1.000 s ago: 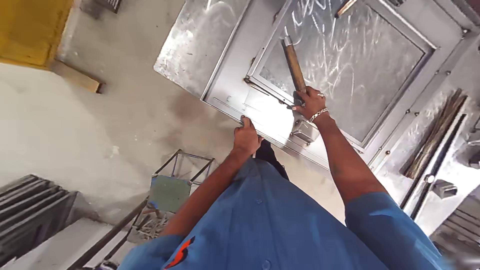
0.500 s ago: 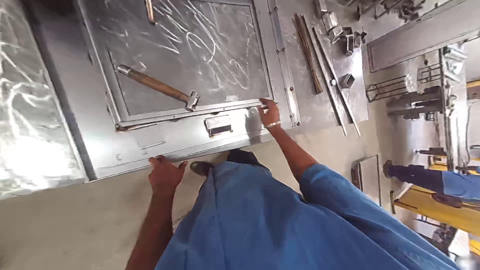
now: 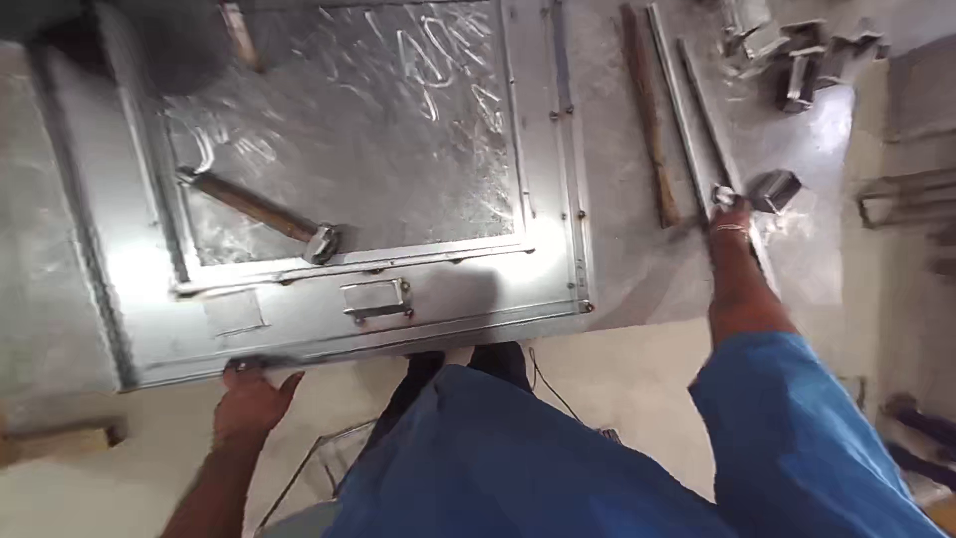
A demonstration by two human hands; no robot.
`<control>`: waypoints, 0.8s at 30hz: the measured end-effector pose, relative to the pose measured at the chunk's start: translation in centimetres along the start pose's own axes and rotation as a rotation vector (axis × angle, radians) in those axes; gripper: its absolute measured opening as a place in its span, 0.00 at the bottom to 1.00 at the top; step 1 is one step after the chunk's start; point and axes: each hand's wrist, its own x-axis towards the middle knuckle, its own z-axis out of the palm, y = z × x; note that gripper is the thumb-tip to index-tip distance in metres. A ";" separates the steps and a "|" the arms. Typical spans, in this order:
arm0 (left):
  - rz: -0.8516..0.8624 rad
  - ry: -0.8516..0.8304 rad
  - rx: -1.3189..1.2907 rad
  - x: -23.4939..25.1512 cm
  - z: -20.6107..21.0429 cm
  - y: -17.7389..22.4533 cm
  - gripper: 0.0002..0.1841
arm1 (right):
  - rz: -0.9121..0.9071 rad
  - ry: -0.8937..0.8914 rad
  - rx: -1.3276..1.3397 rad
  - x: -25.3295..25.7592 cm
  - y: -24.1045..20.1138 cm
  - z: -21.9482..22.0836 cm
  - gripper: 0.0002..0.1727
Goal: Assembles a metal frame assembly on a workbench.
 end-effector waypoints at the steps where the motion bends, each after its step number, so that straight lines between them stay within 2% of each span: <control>1: -0.023 -0.012 0.002 -0.1 -0.2 0.5 0.43 | -0.008 -0.003 0.043 0.7 -0.4 0.3 0.32; 4: -0.097 -0.035 0.016 -0.8 -0.7 1.5 0.42 | 0.002 -0.047 -0.001 1.3 -2.2 0.4 0.35; 7: -0.105 -0.024 0.030 -0.6 -0.7 2.4 0.46 | -0.014 0.034 -0.041 4.8 0.0 1.9 0.38; 13: -0.100 0.051 0.076 -1.9 0.8 1.4 0.48 | 0.141 0.081 -0.077 7.2 0.2 2.4 0.32; 15: -0.085 0.103 0.083 -3.1 1.2 1.3 0.45 | 0.192 0.120 -0.048 7.4 -0.1 2.0 0.35; 17: -0.058 0.154 0.065 -5.1 1.5 1.1 0.39 | 0.253 0.210 0.167 6.4 -0.1 1.7 0.38; 18: -0.037 0.187 0.035 -6.0 1.7 1.1 0.33 | 0.266 0.269 0.374 5.3 -0.7 1.4 0.37; 19: -0.012 0.224 -0.004 -6.6 1.9 1.4 0.24 | 0.253 0.300 0.659 3.3 -1.9 0.8 0.31; 20: 0.011 0.246 -0.045 -7.2 2.0 2.0 0.17 | 0.220 0.273 0.978 0.6 -3.2 0.4 0.19; 21: 0.029 0.238 -0.080 -7.9 2.1 2.8 0.17 | 0.210 0.173 1.279 -3.0 -4.9 -0.2 0.15; 22: 0.043 0.193 -0.135 -8.5 1.9 3.8 0.21 | 0.207 0.006 1.511 -7.1 -6.2 -0.4 0.20; 23: 0.066 0.137 -0.220 -9.0 1.6 5.0 0.23 | 0.204 -0.163 1.624 -11.3 -7.2 -0.2 0.23; 24: 0.116 0.096 -0.327 -9.3 1.4 6.4 0.23 | 0.195 -0.291 1.630 -15.4 -8.5 0.3 0.24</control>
